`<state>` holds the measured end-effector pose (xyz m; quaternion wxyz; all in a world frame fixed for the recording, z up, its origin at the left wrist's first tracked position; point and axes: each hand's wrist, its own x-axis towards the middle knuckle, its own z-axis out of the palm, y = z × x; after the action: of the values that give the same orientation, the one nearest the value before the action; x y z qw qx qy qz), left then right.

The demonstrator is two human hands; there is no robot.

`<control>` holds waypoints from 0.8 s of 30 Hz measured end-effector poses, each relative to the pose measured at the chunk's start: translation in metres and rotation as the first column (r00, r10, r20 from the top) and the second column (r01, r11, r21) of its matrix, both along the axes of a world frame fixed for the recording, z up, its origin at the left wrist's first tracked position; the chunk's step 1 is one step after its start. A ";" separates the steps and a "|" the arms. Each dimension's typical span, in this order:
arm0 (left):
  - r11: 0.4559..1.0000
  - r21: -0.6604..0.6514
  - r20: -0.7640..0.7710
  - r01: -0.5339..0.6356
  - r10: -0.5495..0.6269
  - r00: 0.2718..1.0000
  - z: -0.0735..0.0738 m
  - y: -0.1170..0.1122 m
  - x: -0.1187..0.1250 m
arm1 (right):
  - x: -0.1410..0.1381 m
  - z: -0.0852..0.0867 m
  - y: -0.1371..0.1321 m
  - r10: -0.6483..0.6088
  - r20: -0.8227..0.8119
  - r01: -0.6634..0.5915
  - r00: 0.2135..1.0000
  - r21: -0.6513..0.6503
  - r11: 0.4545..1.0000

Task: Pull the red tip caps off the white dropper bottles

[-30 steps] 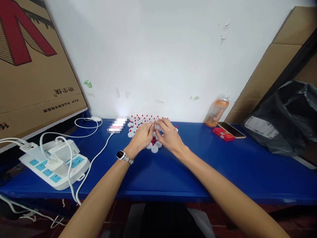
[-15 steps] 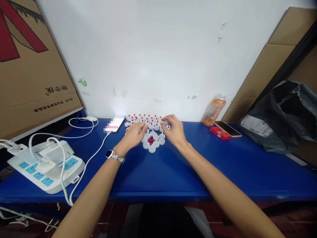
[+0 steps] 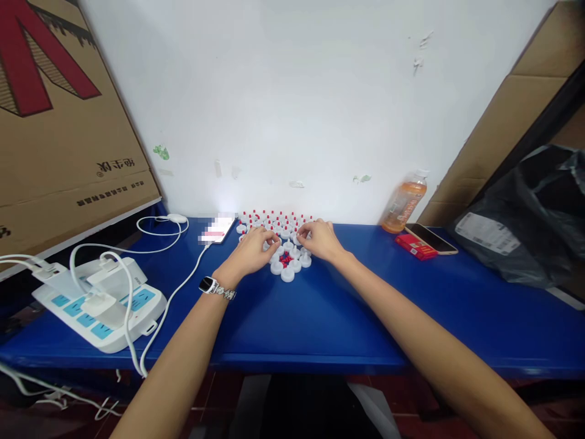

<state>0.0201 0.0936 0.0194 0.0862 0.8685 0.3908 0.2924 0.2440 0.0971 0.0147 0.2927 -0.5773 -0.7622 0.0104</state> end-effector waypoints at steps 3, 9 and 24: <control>1.000 0.005 -0.010 -0.020 0.020 1.000 -0.001 0.005 -0.004 | -0.004 -0.002 0.000 0.005 0.059 -0.003 0.998 -0.037 0.999; 0.996 0.006 -0.045 -0.085 0.086 0.995 -0.001 0.012 -0.012 | -0.010 0.002 0.005 -0.031 0.071 0.034 0.997 -0.038 0.999; 0.991 0.033 -0.002 -0.130 0.130 0.991 -0.001 0.008 -0.012 | -0.050 0.016 0.031 0.090 -0.161 -0.099 0.983 -0.051 0.994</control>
<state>0.0083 0.1013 0.0189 0.0519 0.8431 0.4419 0.3020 0.1939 0.1284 0.0307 0.3346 -0.5462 -0.7623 0.0927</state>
